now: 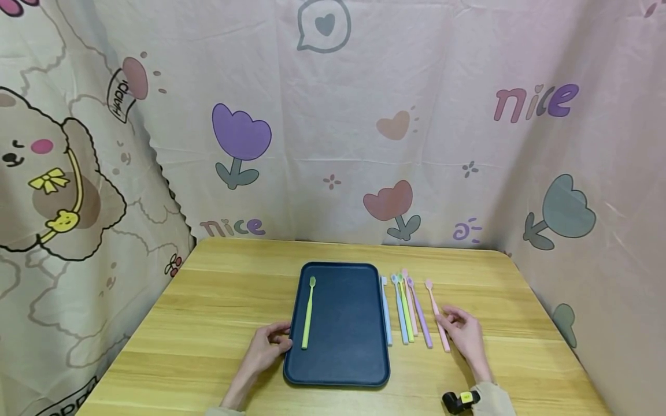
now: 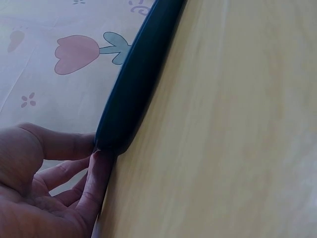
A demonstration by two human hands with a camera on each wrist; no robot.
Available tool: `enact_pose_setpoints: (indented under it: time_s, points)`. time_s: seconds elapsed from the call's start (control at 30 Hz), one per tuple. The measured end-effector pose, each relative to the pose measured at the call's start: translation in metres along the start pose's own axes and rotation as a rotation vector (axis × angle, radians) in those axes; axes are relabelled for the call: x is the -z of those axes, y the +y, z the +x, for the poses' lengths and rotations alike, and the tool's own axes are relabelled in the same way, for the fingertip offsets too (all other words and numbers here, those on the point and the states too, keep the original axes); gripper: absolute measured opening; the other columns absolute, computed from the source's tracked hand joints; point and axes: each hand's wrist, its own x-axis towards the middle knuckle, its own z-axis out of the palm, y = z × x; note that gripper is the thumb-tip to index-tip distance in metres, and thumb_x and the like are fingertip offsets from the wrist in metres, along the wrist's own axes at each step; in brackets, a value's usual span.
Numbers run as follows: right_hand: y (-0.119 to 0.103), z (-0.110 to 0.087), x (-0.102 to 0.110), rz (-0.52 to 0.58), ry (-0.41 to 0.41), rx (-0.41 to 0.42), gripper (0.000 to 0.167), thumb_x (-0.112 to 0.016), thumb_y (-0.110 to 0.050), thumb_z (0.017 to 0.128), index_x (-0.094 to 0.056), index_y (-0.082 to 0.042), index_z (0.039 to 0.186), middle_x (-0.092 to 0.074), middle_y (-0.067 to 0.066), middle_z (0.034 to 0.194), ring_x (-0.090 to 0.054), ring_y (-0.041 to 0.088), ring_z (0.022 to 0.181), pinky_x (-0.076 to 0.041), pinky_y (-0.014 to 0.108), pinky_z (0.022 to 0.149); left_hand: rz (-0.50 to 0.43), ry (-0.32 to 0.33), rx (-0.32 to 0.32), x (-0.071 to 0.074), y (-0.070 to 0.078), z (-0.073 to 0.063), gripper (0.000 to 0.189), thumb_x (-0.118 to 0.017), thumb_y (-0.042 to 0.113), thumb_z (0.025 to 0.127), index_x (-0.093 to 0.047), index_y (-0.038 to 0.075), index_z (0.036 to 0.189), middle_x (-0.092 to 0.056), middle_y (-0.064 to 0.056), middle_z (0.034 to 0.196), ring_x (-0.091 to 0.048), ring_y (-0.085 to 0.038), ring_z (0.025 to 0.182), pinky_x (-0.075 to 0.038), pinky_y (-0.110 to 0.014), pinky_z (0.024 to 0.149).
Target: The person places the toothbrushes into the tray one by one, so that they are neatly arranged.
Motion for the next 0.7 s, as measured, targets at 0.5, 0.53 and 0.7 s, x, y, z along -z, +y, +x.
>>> enact_pose_setpoints:
  time_s: [0.5, 0.53, 0.7]
  points:
    - [-0.0053, 0.0019, 0.0012, -0.131, -0.023, -0.053, 0.033, -0.082, -0.024, 0.084, -0.074, 0.003, 0.100, -0.066, 0.004, 0.077, -0.051, 0.002, 0.059, -0.043, 0.020, 0.056, 0.012, 0.026, 0.007, -0.0021, -0.0020, 0.0012, 0.042, -0.070, -0.010, 0.082, -0.063, -0.013, 0.124, -0.070, -0.026, 0.112, -0.061, -0.013, 0.078, -0.047, -0.018, 0.066]
    - [-0.0063, 0.0019, 0.0012, -0.140, -0.022, -0.056, 0.032, -0.082, -0.025, 0.083, -0.075, 0.003, 0.099, -0.066, 0.003, 0.077, -0.052, 0.002, 0.060, -0.043, 0.020, 0.057, 0.014, 0.028, 0.011, -0.0023, -0.0024, 0.0014, 0.042, -0.069, -0.010, 0.082, -0.063, -0.013, 0.124, -0.070, -0.026, 0.112, -0.061, -0.014, 0.078, -0.047, -0.018, 0.066]
    - [-0.0093, 0.0015, 0.0012, -0.160, -0.020, -0.079, 0.028, -0.080, -0.023, 0.084, -0.075, 0.002, 0.097, -0.068, 0.003, 0.077, -0.053, 0.004, 0.062, -0.044, 0.020, 0.058, 0.021, 0.036, 0.018, -0.0027, -0.0030, 0.0015, 0.043, -0.069, -0.011, 0.082, -0.063, -0.013, 0.124, -0.070, -0.026, 0.112, -0.061, -0.014, 0.078, -0.047, -0.018, 0.066]
